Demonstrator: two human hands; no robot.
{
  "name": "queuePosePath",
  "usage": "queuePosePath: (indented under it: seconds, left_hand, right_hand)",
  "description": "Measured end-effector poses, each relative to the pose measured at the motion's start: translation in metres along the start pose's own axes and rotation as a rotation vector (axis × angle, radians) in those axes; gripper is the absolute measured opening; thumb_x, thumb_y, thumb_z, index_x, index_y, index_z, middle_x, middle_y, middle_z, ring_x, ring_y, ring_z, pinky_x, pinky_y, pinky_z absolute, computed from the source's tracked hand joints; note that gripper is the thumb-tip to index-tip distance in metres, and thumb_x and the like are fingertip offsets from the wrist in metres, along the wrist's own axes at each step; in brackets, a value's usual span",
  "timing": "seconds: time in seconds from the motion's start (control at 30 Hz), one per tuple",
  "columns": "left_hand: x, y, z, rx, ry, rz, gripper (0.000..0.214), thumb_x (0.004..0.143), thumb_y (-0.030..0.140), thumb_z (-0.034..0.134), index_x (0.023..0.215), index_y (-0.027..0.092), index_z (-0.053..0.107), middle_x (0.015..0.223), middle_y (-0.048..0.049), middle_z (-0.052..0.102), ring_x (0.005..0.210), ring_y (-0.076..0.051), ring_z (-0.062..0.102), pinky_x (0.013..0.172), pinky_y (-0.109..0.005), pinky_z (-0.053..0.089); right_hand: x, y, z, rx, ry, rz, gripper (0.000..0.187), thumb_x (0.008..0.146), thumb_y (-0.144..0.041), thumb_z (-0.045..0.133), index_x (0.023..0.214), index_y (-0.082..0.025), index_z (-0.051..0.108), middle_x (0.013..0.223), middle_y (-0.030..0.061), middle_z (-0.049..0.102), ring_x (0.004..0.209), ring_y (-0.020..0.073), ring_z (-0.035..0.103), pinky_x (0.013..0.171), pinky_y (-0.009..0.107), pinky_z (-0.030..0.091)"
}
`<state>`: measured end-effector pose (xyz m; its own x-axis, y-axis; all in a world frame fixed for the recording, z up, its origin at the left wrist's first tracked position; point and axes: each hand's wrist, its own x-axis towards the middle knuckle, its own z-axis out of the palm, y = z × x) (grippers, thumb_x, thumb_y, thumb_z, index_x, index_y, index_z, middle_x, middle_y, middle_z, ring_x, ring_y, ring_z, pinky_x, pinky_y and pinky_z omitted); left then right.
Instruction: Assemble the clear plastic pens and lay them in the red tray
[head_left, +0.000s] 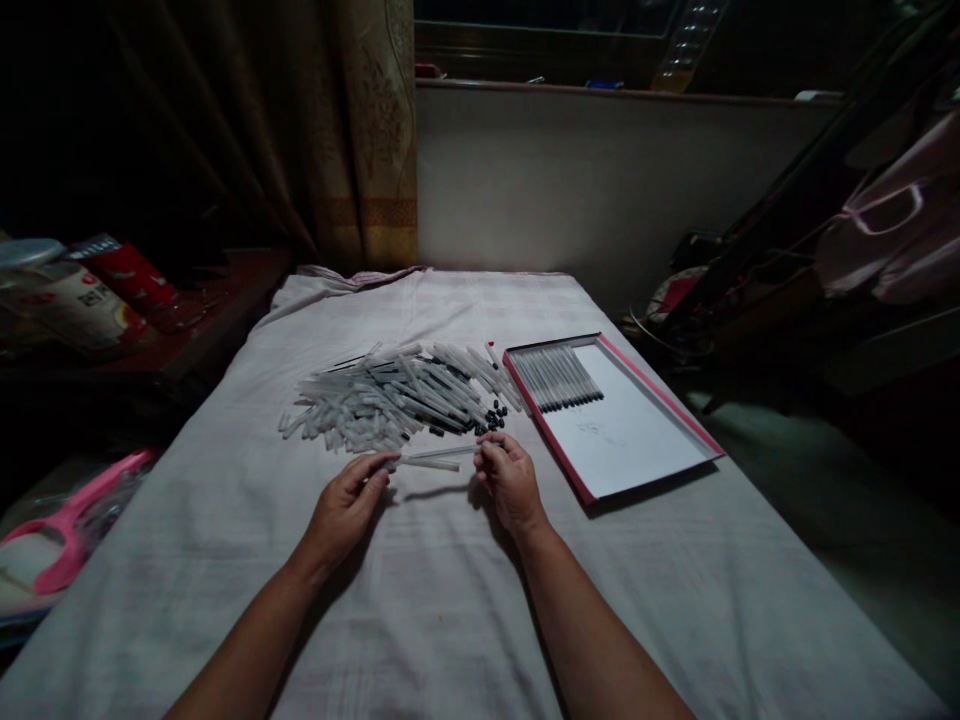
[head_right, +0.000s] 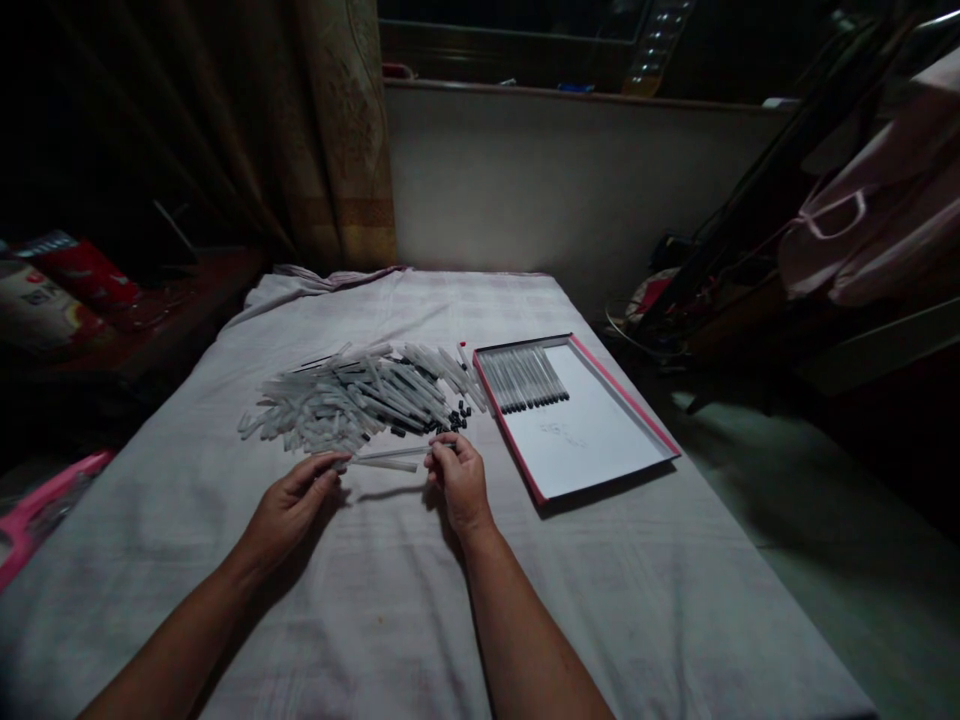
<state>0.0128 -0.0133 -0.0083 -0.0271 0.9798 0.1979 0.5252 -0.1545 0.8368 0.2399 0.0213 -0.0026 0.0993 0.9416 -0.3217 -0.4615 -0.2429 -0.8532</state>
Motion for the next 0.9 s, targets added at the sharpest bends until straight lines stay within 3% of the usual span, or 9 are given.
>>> queuePosePath:
  seconds: [0.17, 0.67, 0.77, 0.9]
  left_hand:
    - [-0.007, -0.004, 0.013, -0.061, -0.005, 0.030, 0.028, 0.089, 0.041, 0.058, 0.100, 0.021, 0.074, 0.100, -0.0063, 0.075, 0.095, -0.021, 0.070, 0.090, -0.035, 0.057]
    - [-0.009, -0.004, 0.014, 0.008, -0.011, 0.093, 0.027, 0.092, 0.037, 0.055, 0.103, 0.020, 0.073, 0.099, -0.0066, 0.073, 0.095, -0.020, 0.069, 0.088, -0.032, 0.055]
    - [-0.010, -0.001, 0.013, 0.061, -0.044, 0.122, 0.027, 0.093, 0.038, 0.054, 0.101, 0.021, 0.073, 0.095, -0.0058, 0.073, 0.090, -0.019, 0.069, 0.083, -0.031, 0.056]
    - [-0.008, 0.000, 0.007, 0.114, -0.155, 0.145, 0.027, 0.094, 0.039, 0.054, 0.101, 0.022, 0.074, 0.092, -0.0048, 0.075, 0.084, -0.019, 0.071, 0.079, -0.029, 0.056]
  right_hand:
    - [-0.002, 0.000, 0.001, -0.055, -0.010, -0.004, 0.028, 0.058, -0.038, 0.071, 0.076, -0.019, 0.061, 0.052, -0.0053, 0.059, 0.042, 0.0057, 0.047, 0.040, 0.015, 0.035]
    - [-0.004, 0.004, 0.003, -0.169, -0.056, -0.070, 0.026, 0.061, -0.040, 0.068, 0.074, -0.019, 0.061, 0.051, -0.0049, 0.057, 0.043, 0.0077, 0.045, 0.041, 0.018, 0.033]
    - [-0.005, 0.000, -0.001, -0.244, -0.133, -0.066, 0.024, 0.062, -0.038, 0.070, 0.072, -0.017, 0.066, 0.051, -0.0040, 0.057, 0.043, 0.0074, 0.044, 0.041, 0.019, 0.032]
    - [-0.006, -0.010, -0.015, -0.468, -0.394, 0.045, 0.022, 0.065, -0.035, 0.074, 0.074, -0.014, 0.076, 0.055, -0.0004, 0.062, 0.047, 0.0085, 0.048, 0.044, 0.019, 0.033]
